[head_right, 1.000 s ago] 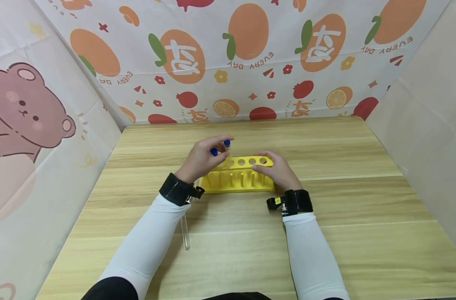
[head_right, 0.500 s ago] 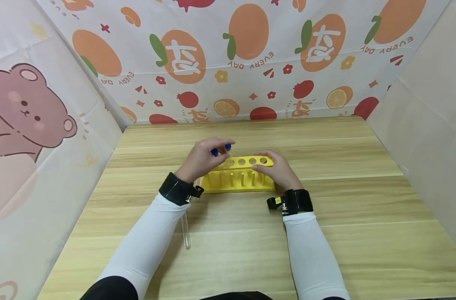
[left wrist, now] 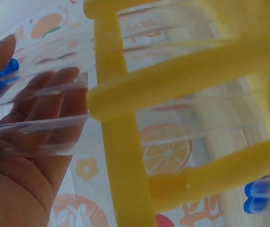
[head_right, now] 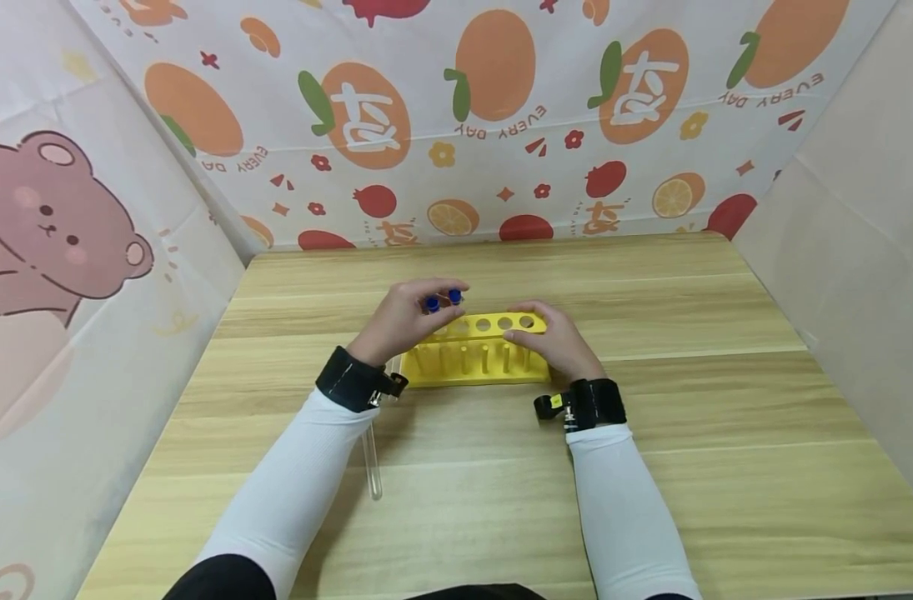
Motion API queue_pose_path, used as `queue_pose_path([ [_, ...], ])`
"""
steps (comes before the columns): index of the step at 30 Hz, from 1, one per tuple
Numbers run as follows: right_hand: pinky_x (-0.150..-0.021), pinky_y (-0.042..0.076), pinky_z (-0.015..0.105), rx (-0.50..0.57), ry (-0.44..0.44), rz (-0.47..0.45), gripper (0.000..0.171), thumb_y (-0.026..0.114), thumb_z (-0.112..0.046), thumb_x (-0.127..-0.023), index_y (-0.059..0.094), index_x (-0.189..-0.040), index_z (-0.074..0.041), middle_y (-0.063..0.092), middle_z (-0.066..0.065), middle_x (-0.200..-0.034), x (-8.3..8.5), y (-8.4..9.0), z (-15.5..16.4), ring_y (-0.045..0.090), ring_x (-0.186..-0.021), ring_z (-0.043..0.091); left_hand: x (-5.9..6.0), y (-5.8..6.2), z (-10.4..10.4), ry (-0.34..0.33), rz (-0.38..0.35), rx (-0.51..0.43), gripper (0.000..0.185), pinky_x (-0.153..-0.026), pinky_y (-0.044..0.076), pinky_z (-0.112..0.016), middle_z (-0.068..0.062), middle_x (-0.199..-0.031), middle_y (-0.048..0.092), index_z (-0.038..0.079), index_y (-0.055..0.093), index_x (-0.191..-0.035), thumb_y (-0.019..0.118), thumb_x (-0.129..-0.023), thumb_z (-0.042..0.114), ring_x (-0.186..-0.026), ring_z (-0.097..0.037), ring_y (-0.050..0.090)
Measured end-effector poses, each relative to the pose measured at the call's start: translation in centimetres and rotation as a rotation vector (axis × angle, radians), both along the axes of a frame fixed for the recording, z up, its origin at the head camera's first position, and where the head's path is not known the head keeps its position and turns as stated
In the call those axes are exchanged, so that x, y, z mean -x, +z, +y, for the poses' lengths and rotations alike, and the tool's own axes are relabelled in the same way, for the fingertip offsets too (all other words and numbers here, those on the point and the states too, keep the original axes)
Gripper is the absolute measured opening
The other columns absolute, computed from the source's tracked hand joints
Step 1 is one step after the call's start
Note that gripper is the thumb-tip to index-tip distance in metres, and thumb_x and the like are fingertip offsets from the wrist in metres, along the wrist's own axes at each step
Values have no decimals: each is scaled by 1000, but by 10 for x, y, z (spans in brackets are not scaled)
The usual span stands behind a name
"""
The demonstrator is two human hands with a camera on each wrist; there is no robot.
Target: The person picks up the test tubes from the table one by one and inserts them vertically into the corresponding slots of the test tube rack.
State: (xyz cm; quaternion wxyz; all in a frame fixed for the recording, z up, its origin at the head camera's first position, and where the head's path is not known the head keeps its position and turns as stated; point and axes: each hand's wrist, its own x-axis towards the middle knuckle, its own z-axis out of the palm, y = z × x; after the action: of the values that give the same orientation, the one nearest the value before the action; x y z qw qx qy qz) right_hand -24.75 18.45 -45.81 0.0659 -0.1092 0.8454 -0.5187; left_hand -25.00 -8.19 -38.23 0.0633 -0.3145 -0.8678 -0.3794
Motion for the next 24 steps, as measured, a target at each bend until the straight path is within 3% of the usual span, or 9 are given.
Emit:
queue_pose_path([
  [10, -110, 35, 54, -6, -5, -8, 59, 73, -54, -83, 58, -131, -24, 49, 3, -145, 0, 1, -2, 40, -136, 26, -2, 0, 0, 45, -68, -43, 32, -70, 57, -27, -2, -99, 73, 17, 67, -121, 72, -91, 21, -83, -13, 66],
  [16, -108, 38, 54, -11, 2, -5, 60, 72, -55, -83, 58, -132, -23, 50, 4, -145, 0, 2, -1, 40, -137, 27, -1, -2, -1, 35, -85, -65, 22, -66, 55, -26, 3, -93, 71, 15, 70, -110, 74, -89, 21, -76, -12, 63],
  [24, -112, 31, 57, -5, -3, -7, 59, 73, -54, -83, 58, -132, -25, 49, 4, -146, -1, 1, -1, 37, -140, 29, -2, -2, -3, 5, -143, -99, 18, -64, 56, -27, 3, -93, 72, 15, 73, -106, 74, -89, 21, -73, -16, 61],
])
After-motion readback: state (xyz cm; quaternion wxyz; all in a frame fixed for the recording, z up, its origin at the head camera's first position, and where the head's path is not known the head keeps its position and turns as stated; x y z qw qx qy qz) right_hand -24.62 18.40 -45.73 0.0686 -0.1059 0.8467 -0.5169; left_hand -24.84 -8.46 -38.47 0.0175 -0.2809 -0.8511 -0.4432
